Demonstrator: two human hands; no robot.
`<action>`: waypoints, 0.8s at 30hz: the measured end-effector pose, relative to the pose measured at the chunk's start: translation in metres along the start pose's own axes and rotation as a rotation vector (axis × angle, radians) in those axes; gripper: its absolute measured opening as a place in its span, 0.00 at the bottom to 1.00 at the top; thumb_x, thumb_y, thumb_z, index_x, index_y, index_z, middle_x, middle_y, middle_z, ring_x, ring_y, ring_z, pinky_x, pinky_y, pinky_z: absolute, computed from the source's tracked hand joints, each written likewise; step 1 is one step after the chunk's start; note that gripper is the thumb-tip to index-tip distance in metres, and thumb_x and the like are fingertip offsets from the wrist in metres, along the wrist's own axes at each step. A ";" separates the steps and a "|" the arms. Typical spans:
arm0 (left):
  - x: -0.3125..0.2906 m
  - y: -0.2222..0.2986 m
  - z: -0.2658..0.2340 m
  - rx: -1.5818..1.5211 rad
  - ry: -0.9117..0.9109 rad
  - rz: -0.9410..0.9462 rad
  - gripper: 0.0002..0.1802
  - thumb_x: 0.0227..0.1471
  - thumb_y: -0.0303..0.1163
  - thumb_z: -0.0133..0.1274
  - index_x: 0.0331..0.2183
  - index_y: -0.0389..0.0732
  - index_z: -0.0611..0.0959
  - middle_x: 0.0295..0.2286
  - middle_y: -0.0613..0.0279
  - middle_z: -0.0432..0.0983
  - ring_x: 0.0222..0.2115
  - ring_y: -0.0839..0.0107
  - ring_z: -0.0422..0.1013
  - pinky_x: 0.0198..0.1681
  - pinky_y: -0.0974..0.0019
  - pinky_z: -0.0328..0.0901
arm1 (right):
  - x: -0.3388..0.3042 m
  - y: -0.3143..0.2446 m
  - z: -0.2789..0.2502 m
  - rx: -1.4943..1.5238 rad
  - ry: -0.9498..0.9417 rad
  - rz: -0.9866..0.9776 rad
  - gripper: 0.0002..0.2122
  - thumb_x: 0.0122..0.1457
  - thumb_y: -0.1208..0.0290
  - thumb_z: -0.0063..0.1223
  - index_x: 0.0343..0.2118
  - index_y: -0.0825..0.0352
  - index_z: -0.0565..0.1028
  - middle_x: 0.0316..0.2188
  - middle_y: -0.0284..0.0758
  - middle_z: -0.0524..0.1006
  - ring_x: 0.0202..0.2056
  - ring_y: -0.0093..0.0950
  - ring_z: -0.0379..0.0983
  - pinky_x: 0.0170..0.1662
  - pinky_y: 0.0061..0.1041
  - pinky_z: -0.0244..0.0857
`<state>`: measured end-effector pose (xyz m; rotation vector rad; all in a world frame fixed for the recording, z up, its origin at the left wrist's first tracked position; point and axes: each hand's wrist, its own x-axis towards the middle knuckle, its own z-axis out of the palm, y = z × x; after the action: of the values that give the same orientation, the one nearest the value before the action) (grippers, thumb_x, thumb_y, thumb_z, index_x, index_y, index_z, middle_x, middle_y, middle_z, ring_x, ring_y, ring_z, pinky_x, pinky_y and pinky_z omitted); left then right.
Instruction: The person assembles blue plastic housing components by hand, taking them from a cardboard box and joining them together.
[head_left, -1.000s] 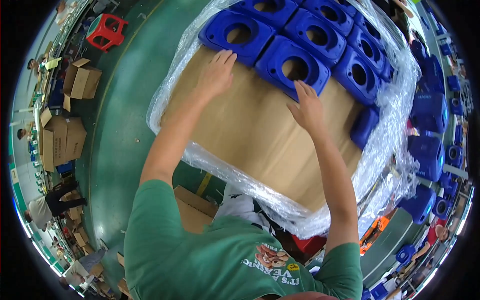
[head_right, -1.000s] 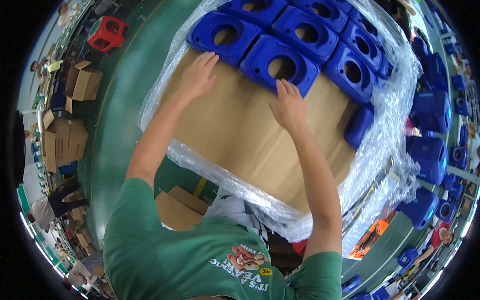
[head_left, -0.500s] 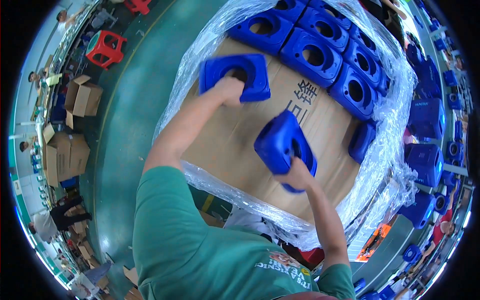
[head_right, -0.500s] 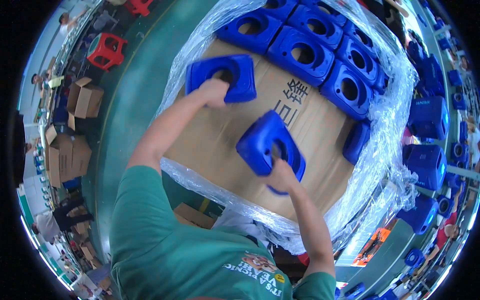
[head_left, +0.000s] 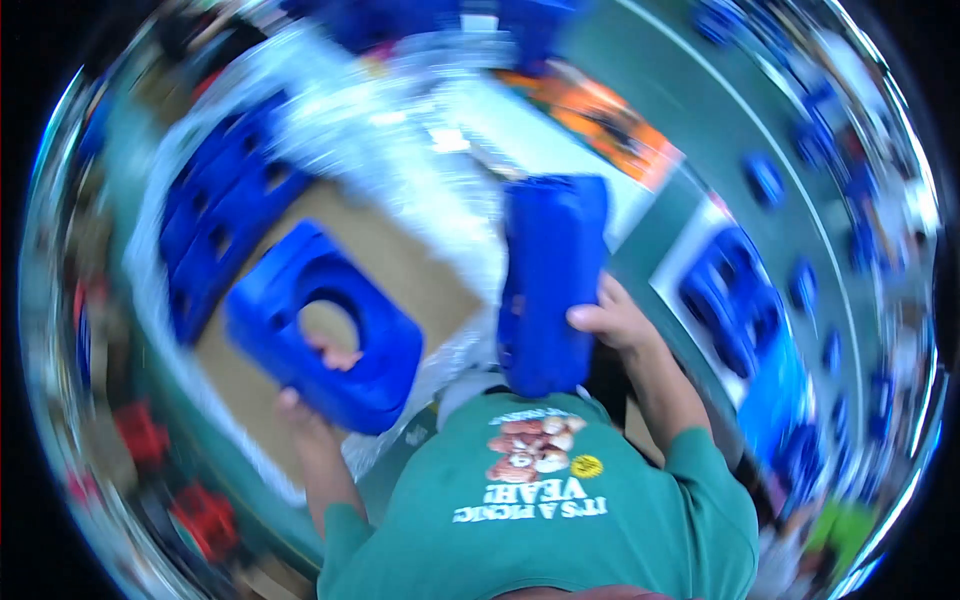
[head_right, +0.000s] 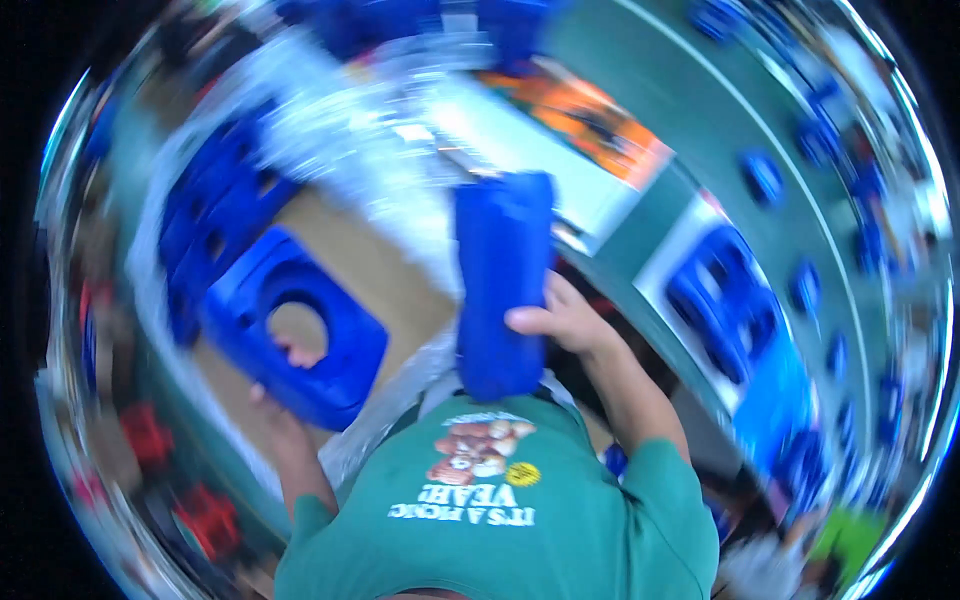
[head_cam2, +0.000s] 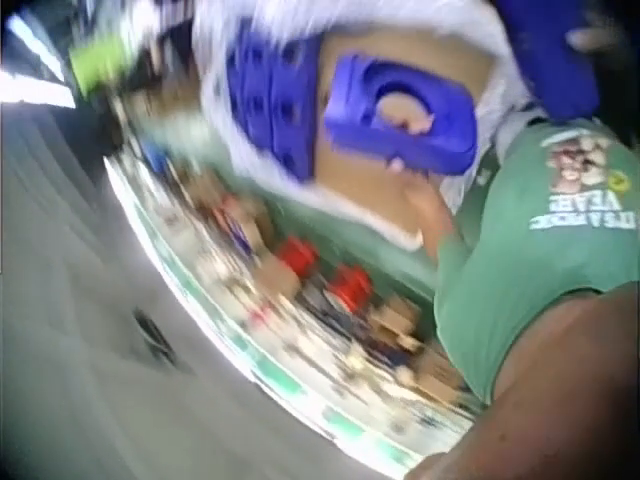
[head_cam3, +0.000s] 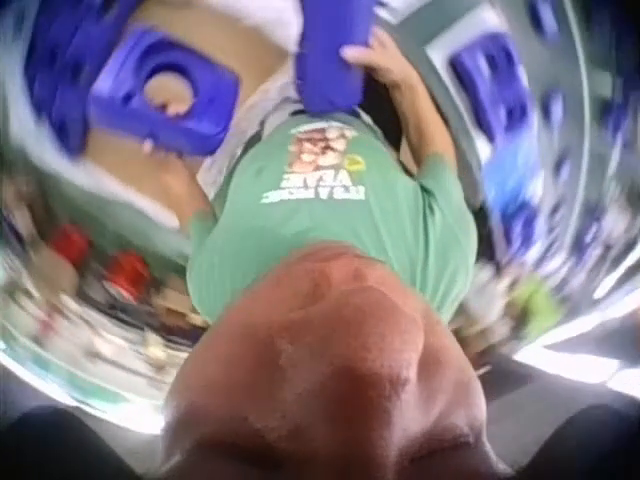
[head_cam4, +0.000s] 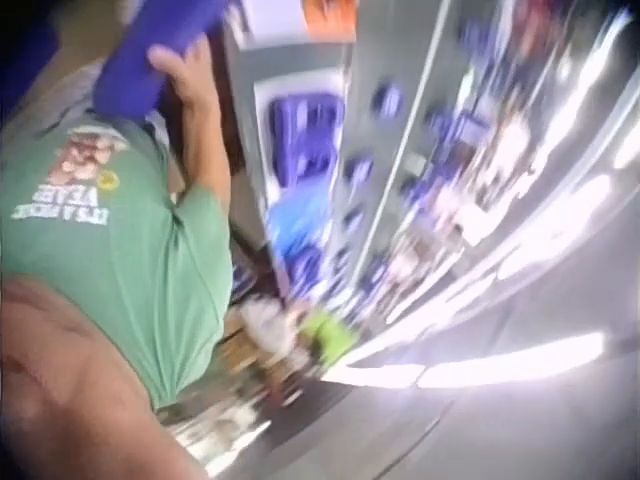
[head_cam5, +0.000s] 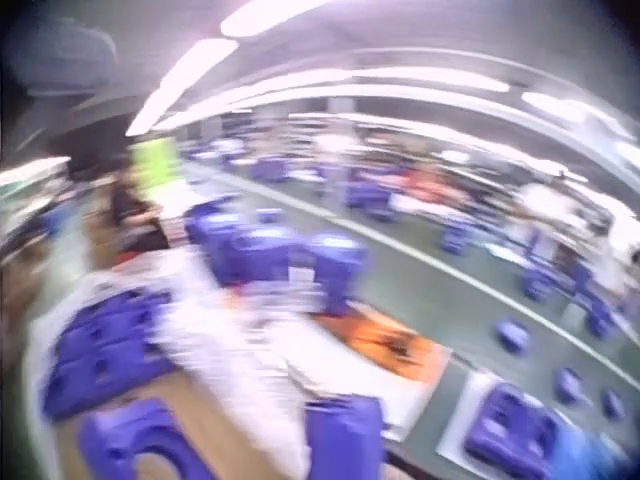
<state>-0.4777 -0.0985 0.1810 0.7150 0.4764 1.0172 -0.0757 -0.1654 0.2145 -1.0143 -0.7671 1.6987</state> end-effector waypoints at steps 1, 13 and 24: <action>0.012 -0.013 0.025 -0.070 -0.097 0.079 0.40 0.38 0.49 0.59 0.46 0.31 0.68 0.34 0.53 0.69 0.37 0.57 0.71 0.50 0.49 0.64 | -0.027 -0.003 -0.017 0.014 0.053 -0.091 0.35 0.46 0.63 0.64 0.54 0.72 0.61 0.46 0.36 0.70 0.47 0.26 0.66 0.52 0.29 0.60; 0.133 -0.180 0.283 0.058 -0.550 -0.357 0.39 0.36 0.46 0.55 0.46 0.29 0.66 0.35 0.45 0.68 0.33 0.54 0.71 0.45 0.49 0.67 | -0.383 0.018 -0.267 -0.838 1.647 0.054 0.38 0.50 0.58 0.56 0.57 0.77 0.53 0.47 0.54 0.70 0.48 0.47 0.69 0.51 0.35 0.62; 0.217 -0.241 0.398 0.232 -0.803 -0.539 0.44 0.30 0.45 0.57 0.47 0.26 0.66 0.31 0.47 0.70 0.31 0.54 0.72 0.42 0.52 0.68 | -0.379 0.067 -0.344 -0.536 1.601 0.690 0.40 0.58 0.47 0.39 0.60 0.79 0.45 0.51 0.57 0.66 0.53 0.47 0.64 0.56 0.37 0.57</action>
<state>0.0275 -0.1112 0.2690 1.0564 0.0618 0.1243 0.2689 -0.5342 0.1064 -2.6344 0.3001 0.5853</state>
